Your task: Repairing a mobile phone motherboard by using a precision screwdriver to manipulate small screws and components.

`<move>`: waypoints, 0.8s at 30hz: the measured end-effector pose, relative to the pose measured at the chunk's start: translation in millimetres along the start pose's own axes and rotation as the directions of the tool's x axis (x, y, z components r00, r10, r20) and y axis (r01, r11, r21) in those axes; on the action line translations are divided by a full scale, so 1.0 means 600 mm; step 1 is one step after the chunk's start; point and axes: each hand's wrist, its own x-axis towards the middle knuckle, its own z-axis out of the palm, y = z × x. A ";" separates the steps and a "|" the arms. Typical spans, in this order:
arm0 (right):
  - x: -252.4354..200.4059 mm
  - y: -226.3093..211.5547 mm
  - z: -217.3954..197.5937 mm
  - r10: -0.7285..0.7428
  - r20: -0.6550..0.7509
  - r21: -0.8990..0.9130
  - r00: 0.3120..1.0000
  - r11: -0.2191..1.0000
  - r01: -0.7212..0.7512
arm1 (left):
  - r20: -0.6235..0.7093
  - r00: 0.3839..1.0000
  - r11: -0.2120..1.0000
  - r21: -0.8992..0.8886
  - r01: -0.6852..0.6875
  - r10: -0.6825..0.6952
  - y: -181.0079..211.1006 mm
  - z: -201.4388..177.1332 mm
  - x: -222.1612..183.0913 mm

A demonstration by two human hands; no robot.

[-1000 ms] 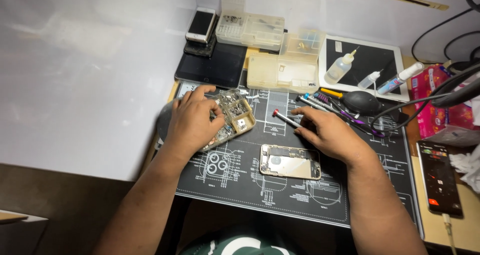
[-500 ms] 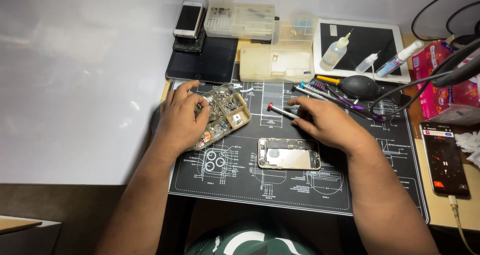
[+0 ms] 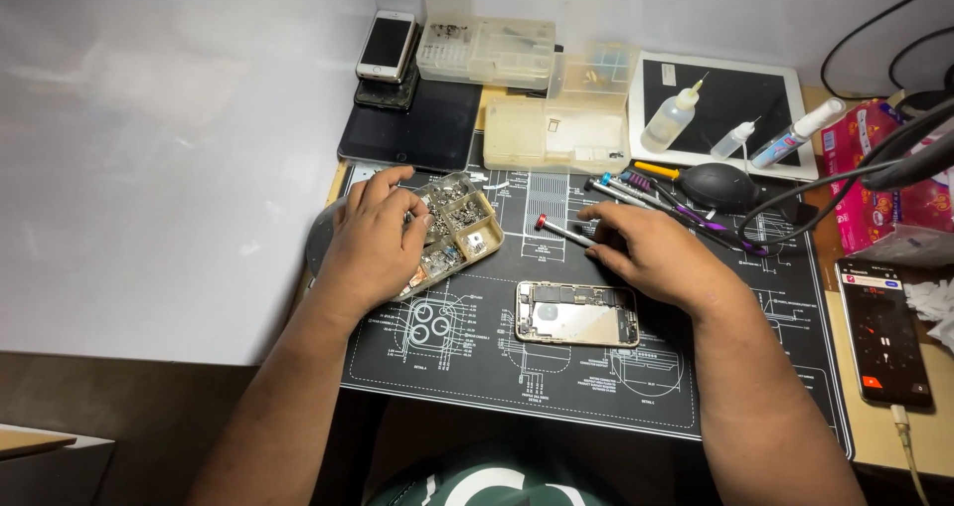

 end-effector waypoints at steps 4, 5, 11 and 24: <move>-0.001 0.000 0.002 -0.007 -0.008 0.011 1.000 1.000 0.007 | -0.039 0.999 1.000 -0.019 -0.018 0.017 -0.011 0.014 0.005; -0.002 -0.002 0.001 -0.010 -0.011 0.010 1.000 1.000 0.010 | -0.046 0.999 1.000 -0.010 -0.021 0.021 -0.015 0.019 0.007; 0.003 0.001 0.000 -0.053 -0.099 0.047 0.994 0.997 0.058 | -0.069 0.994 0.997 0.011 -0.079 0.079 -0.014 0.041 0.023; 0.007 0.021 0.016 -0.142 -0.251 0.076 0.958 0.983 0.165 | 0.437 0.896 0.981 0.126 -0.145 0.076 0.063 -0.043 0.122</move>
